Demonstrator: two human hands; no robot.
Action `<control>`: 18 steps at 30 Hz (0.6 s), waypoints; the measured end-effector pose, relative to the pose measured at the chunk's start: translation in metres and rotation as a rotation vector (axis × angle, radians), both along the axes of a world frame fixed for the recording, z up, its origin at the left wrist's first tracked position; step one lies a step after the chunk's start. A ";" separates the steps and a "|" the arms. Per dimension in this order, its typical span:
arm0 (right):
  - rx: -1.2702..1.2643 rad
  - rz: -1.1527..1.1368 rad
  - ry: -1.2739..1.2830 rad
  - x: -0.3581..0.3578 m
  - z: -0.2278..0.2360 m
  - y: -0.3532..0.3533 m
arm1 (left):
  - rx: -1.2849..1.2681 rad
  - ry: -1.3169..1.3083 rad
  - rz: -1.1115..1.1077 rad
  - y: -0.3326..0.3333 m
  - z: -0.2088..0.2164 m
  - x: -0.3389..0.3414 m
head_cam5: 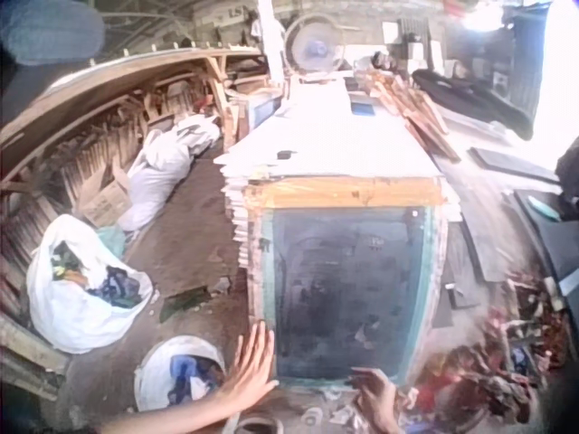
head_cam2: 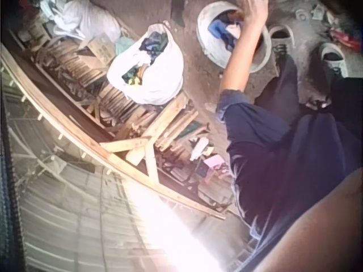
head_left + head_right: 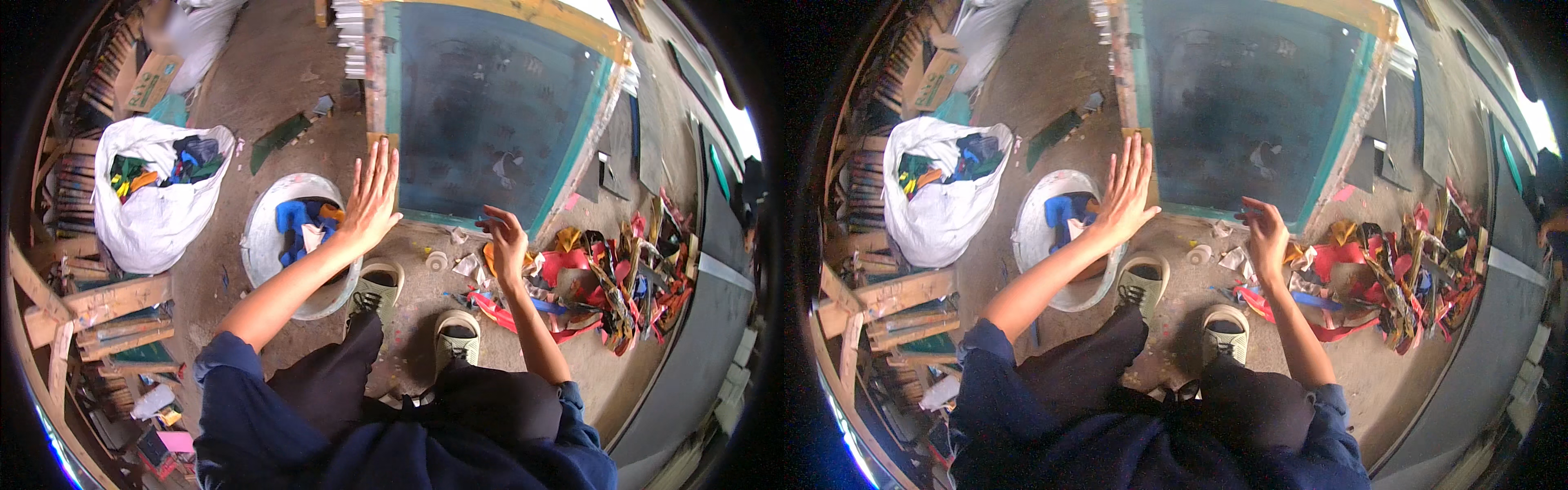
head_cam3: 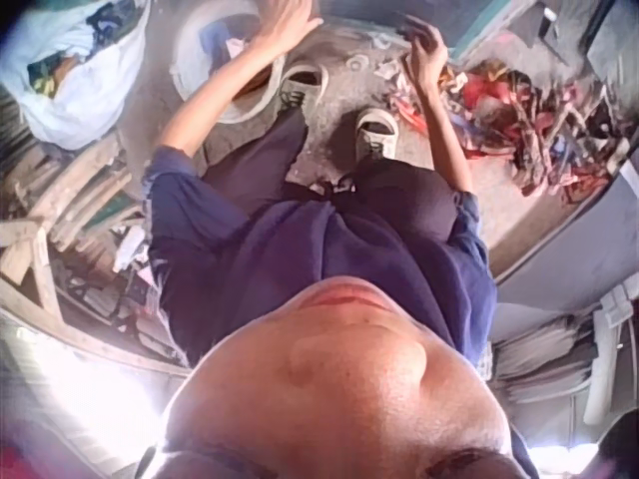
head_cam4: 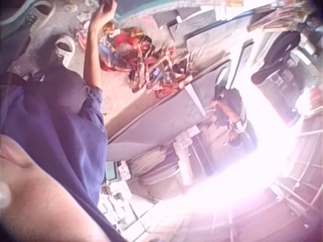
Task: The person sits on the floor and repeatedly wipes a large, dark, framed board with a white cloth. They periodically pick up a small white bottle, apply liquid to the cloth, and continue wiping the surface. The person also briefly handles a small white object, possibly a cap, before resuming the wiping motion.
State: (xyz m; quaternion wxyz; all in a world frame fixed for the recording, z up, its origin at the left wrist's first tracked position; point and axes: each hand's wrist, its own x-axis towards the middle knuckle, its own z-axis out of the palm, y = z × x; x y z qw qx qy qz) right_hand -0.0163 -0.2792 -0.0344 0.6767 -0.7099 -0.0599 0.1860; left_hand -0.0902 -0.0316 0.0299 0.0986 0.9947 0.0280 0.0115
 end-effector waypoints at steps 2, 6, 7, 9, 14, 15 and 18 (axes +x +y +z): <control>-0.009 0.010 -0.020 0.000 -0.001 -0.004 | -0.036 -0.018 0.039 0.001 0.006 -0.011; 0.007 0.074 -0.116 0.019 0.028 0.017 | -0.094 -0.085 0.103 0.001 0.036 -0.044; -0.024 0.121 -0.210 0.026 0.039 0.028 | -0.112 -0.082 0.150 0.002 0.043 -0.054; -0.021 0.227 -0.352 0.027 0.075 0.068 | -0.082 -0.124 0.235 0.017 0.050 -0.089; 0.029 0.584 -0.548 -0.024 0.131 0.169 | -0.195 -0.065 0.548 0.054 0.052 -0.171; -0.105 0.739 -0.664 -0.031 0.128 0.180 | -0.309 -0.074 0.633 0.058 0.050 -0.183; -0.258 1.122 -0.919 -0.057 0.098 0.218 | -0.297 -0.256 0.725 0.065 0.021 -0.223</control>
